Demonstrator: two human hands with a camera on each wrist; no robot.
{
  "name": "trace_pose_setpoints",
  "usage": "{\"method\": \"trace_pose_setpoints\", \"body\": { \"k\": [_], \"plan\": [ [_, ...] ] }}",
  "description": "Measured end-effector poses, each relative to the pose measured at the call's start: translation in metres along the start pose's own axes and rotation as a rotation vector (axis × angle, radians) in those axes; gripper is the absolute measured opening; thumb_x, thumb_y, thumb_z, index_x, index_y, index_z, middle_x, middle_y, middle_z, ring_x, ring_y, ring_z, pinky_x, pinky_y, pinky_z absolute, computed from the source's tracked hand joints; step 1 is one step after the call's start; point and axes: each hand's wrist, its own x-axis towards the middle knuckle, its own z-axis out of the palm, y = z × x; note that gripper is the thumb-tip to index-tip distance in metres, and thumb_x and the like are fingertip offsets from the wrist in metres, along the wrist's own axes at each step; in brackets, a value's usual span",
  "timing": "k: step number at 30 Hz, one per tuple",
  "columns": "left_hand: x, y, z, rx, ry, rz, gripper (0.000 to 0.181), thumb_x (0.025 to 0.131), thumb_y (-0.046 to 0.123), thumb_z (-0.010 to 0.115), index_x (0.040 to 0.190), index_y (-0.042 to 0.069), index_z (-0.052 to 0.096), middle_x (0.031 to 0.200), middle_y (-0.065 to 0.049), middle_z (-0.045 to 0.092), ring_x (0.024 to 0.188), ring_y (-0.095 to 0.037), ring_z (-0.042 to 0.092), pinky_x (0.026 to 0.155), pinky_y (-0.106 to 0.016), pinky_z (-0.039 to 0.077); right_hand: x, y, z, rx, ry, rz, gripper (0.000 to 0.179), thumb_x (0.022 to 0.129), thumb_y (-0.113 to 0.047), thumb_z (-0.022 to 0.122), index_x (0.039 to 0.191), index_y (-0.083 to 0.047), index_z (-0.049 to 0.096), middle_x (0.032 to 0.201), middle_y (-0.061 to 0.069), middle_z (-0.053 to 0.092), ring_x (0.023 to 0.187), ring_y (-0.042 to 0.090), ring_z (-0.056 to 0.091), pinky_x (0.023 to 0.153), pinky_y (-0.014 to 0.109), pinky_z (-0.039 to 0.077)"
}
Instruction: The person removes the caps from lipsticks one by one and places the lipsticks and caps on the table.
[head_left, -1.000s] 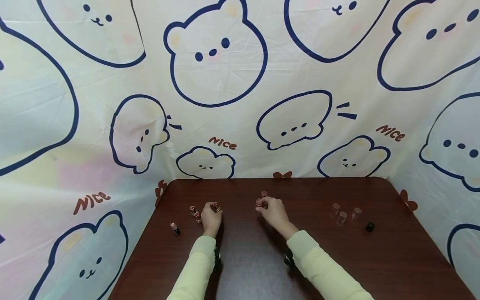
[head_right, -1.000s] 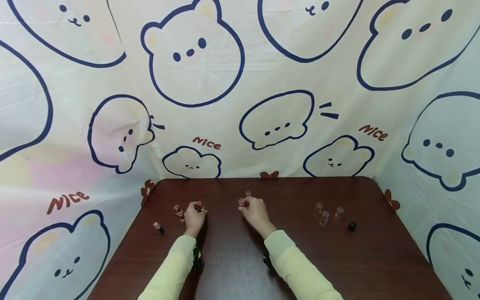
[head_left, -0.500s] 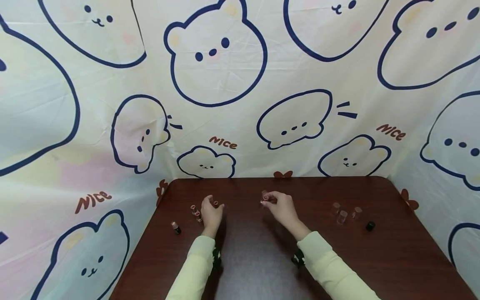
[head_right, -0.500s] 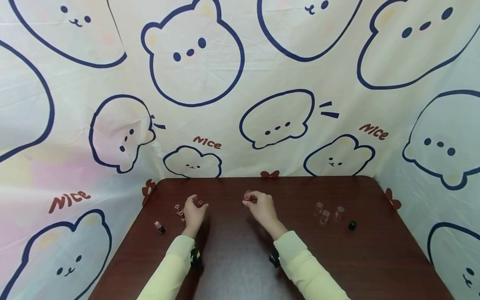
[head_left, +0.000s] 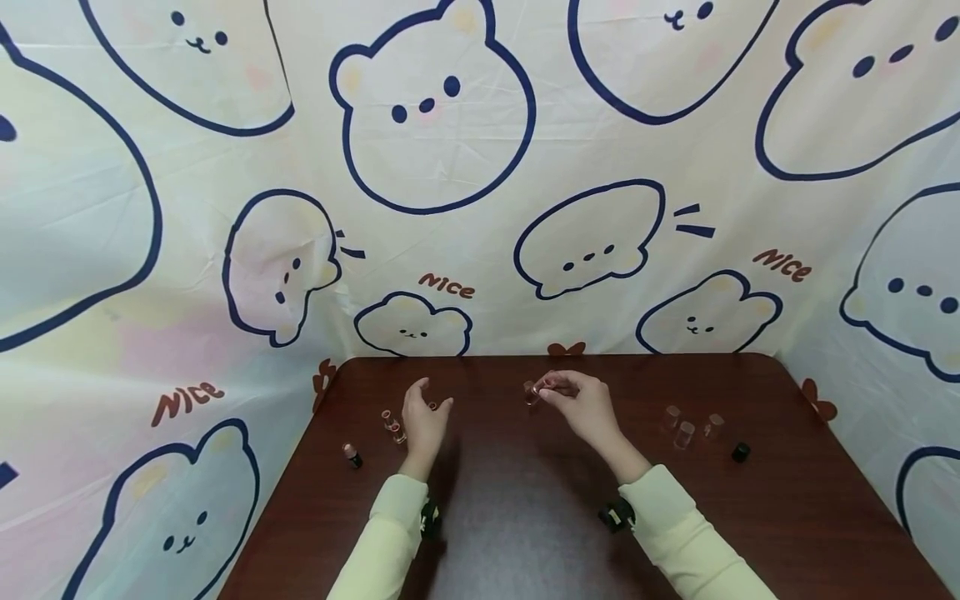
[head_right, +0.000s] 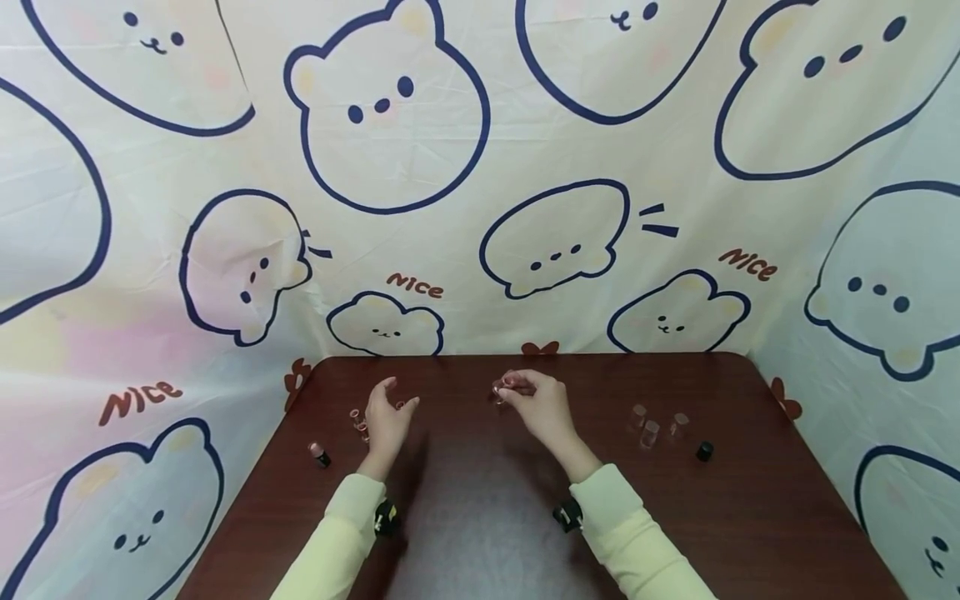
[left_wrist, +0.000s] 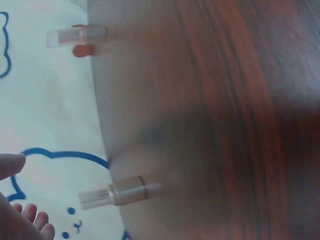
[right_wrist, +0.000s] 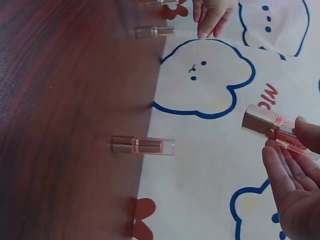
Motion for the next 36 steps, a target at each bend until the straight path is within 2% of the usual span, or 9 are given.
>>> {"method": "trace_pose_setpoints", "body": {
  "k": [4, 9, 13, 20, 27, 31, 34, 36],
  "plan": [
    [-0.005, 0.012, -0.002, -0.011, -0.011, 0.033, 0.054, 0.082, 0.006, 0.078, 0.130, 0.000, 0.053, 0.128, -0.017, 0.054, 0.110, -0.033, 0.055, 0.087, -0.046, 0.049, 0.000, -0.005, -0.008, 0.057, -0.004, 0.014, 0.025, 0.085, -0.018, 0.076, 0.107, -0.005, 0.072, 0.097, 0.006, 0.072, 0.091, 0.021, 0.068, 0.079, 0.035, 0.055],
    [-0.011, 0.024, -0.003, -0.034, -0.017, 0.087, 0.053, 0.080, 0.007, 0.079, 0.127, 0.000, 0.055, 0.125, -0.016, 0.057, 0.116, -0.034, 0.053, 0.095, -0.047, 0.045, 0.000, -0.009, -0.015, 0.128, -0.011, 0.027, 0.033, 0.085, -0.022, 0.076, 0.112, -0.003, 0.070, 0.102, 0.010, 0.071, 0.096, 0.022, 0.067, 0.083, 0.032, 0.053],
    [-0.015, 0.034, -0.003, -0.081, -0.032, 0.133, 0.051, 0.080, 0.008, 0.080, 0.125, 0.001, 0.056, 0.124, -0.016, 0.058, 0.119, -0.035, 0.052, 0.100, -0.047, 0.042, -0.002, -0.014, -0.021, 0.210, -0.012, 0.051, 0.036, 0.085, -0.023, 0.077, 0.113, -0.001, 0.069, 0.104, 0.012, 0.070, 0.098, 0.023, 0.067, 0.082, 0.026, 0.053],
    [-0.022, 0.054, -0.003, -0.203, -0.085, 0.186, 0.049, 0.081, 0.010, 0.080, 0.124, 0.003, 0.058, 0.122, -0.013, 0.061, 0.115, -0.028, 0.056, 0.098, -0.046, 0.044, -0.003, -0.023, -0.028, 0.313, -0.020, 0.119, 0.040, 0.085, -0.023, 0.077, 0.115, 0.000, 0.067, 0.110, 0.014, 0.067, 0.099, 0.020, 0.066, 0.082, 0.024, 0.052],
    [-0.031, 0.072, 0.000, -0.357, -0.167, 0.259, 0.045, 0.082, 0.015, 0.080, 0.122, 0.009, 0.061, 0.116, -0.005, 0.066, 0.110, -0.022, 0.060, 0.096, -0.049, 0.044, -0.005, -0.028, -0.032, 0.408, -0.030, 0.120, 0.041, 0.087, -0.018, 0.075, 0.120, 0.003, 0.064, 0.111, 0.015, 0.067, 0.096, 0.015, 0.066, 0.084, 0.026, 0.052],
    [-0.044, 0.100, -0.012, -0.397, -0.249, 0.292, 0.043, 0.083, 0.010, 0.078, 0.122, 0.003, 0.060, 0.117, -0.012, 0.065, 0.111, -0.026, 0.060, 0.097, -0.047, 0.044, -0.006, -0.030, -0.031, 0.490, -0.052, 0.098, 0.041, 0.088, -0.015, 0.073, 0.120, 0.007, 0.061, 0.106, 0.014, 0.067, 0.094, 0.016, 0.067, 0.085, 0.032, 0.052],
    [-0.053, 0.121, -0.022, -0.414, -0.306, 0.301, 0.043, 0.083, 0.005, 0.077, 0.121, -0.005, 0.059, 0.118, -0.019, 0.064, 0.112, -0.031, 0.059, 0.098, -0.050, 0.043, -0.007, -0.031, -0.030, 0.551, -0.066, 0.091, 0.040, 0.089, -0.013, 0.072, 0.119, 0.009, 0.060, 0.105, 0.013, 0.068, 0.095, 0.018, 0.068, 0.086, 0.035, 0.052],
    [-0.055, 0.125, -0.022, -0.439, -0.336, 0.314, 0.044, 0.083, 0.005, 0.076, 0.121, -0.006, 0.058, 0.118, -0.020, 0.064, 0.111, -0.033, 0.059, 0.097, -0.053, 0.043, -0.007, -0.031, -0.030, 0.577, -0.072, 0.099, 0.040, 0.089, -0.012, 0.071, 0.120, 0.010, 0.059, 0.106, 0.013, 0.067, 0.096, 0.018, 0.068, 0.086, 0.036, 0.052]
  ]
}}
